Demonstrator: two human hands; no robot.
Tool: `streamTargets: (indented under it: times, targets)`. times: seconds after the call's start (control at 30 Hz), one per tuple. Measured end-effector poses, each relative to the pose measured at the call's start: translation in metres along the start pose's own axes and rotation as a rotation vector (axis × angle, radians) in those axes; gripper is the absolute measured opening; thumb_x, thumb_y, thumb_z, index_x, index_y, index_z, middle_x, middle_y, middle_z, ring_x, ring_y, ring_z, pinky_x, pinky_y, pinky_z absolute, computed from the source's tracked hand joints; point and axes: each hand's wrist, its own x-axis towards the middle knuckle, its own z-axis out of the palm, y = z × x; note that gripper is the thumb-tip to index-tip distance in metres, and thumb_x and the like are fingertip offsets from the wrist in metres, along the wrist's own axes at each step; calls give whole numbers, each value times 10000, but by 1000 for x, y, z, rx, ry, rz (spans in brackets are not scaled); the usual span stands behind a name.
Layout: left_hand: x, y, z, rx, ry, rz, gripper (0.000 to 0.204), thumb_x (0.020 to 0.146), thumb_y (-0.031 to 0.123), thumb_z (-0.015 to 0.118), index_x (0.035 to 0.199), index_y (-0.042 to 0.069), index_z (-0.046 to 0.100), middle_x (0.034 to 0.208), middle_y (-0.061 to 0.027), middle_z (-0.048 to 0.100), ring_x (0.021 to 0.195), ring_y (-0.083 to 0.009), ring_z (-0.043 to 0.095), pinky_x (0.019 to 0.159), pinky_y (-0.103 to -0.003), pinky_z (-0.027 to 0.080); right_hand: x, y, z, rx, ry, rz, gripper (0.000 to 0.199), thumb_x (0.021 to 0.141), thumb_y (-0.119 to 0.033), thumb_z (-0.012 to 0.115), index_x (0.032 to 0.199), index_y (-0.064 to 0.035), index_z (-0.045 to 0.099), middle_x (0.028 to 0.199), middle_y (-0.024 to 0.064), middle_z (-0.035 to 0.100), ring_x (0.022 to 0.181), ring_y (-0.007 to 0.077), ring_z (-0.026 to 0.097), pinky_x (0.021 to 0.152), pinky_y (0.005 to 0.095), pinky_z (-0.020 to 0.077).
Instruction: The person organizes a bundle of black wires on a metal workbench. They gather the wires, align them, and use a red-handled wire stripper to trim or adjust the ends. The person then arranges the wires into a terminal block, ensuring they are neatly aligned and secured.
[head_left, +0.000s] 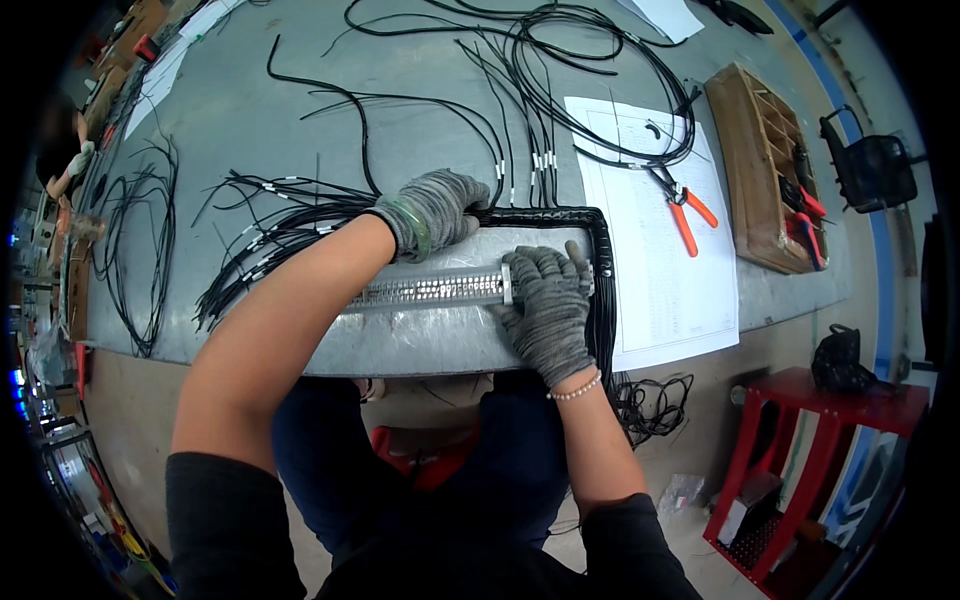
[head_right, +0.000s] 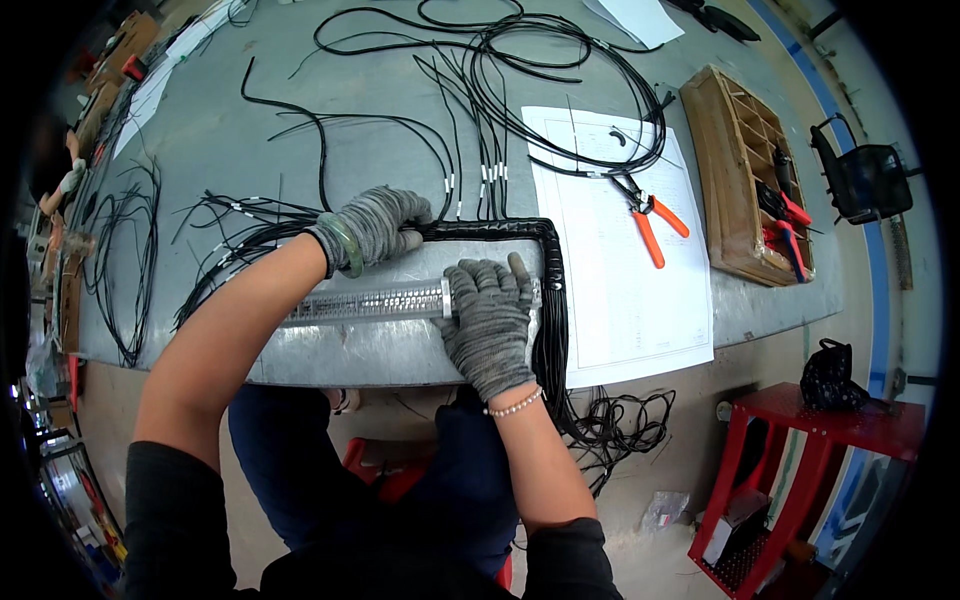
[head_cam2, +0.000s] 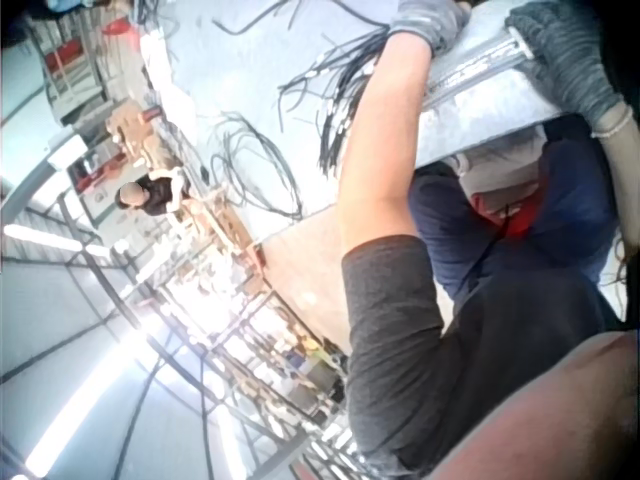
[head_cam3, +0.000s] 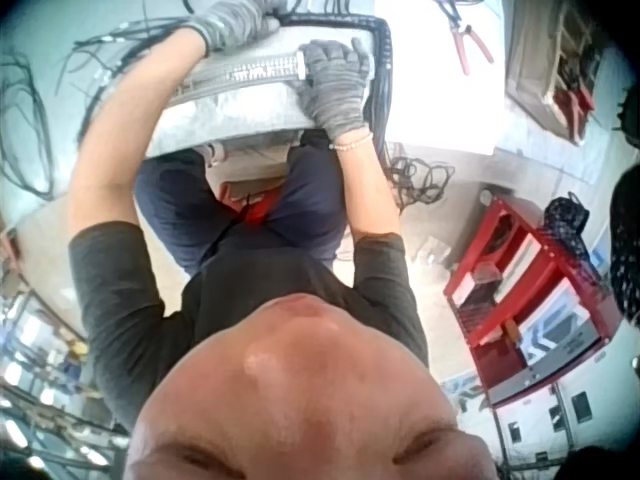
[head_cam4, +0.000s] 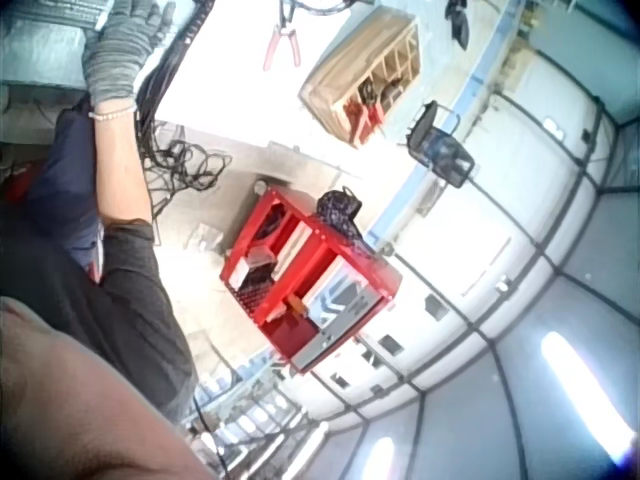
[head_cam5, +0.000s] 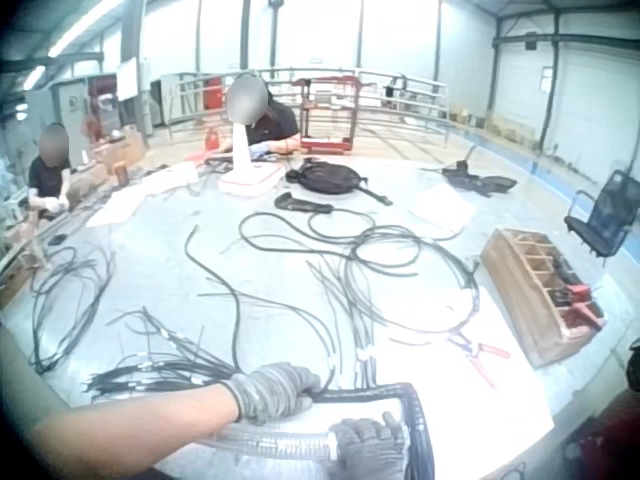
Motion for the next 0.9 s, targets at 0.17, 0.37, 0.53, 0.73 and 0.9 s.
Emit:
streamTargets:
  times: [0.17,0.37,0.53,0.73,0.9]
  targets:
    - [-8,-8,8,35,107,68,280,801,201,612,1037,50,628,973,-154,655,927,-326,622,855,-398,486,-12,-12,-22,-53,-16,-47,611,737,-370,733,1254,-103,547,1242,111,554,1232,283,456,1155,470,139]
    - [-6,5,13,100,149,40,296,842,267,576,1047,55,601,978,-164,625,937,-337,603,856,-415,473,48,-1,-28,217,4,254,367,853,-295,650,1150,-85,600,1075,120,636,1040,262,593,947,390,445]
    - [-4,2,21,155,209,7,309,871,300,549,1033,42,605,1028,-181,600,958,-345,592,868,-419,462,84,16,4,-31,-174,280,332,838,-279,648,1109,-93,608,1064,140,624,1047,279,592,895,389,480]
    - [0,-6,14,105,100,-19,367,909,353,512,976,17,643,964,-199,620,922,-353,601,858,-414,462,90,19,-2,-36,-268,229,323,839,-336,646,1047,-91,627,1042,136,626,1015,286,603,894,398,482]
    - [-21,8,5,-120,-83,-141,381,955,354,460,942,19,641,807,-184,633,761,-328,597,789,-390,473,83,19,4,-114,-203,20,287,892,-298,582,1142,-160,609,1004,107,624,982,267,605,879,389,479]
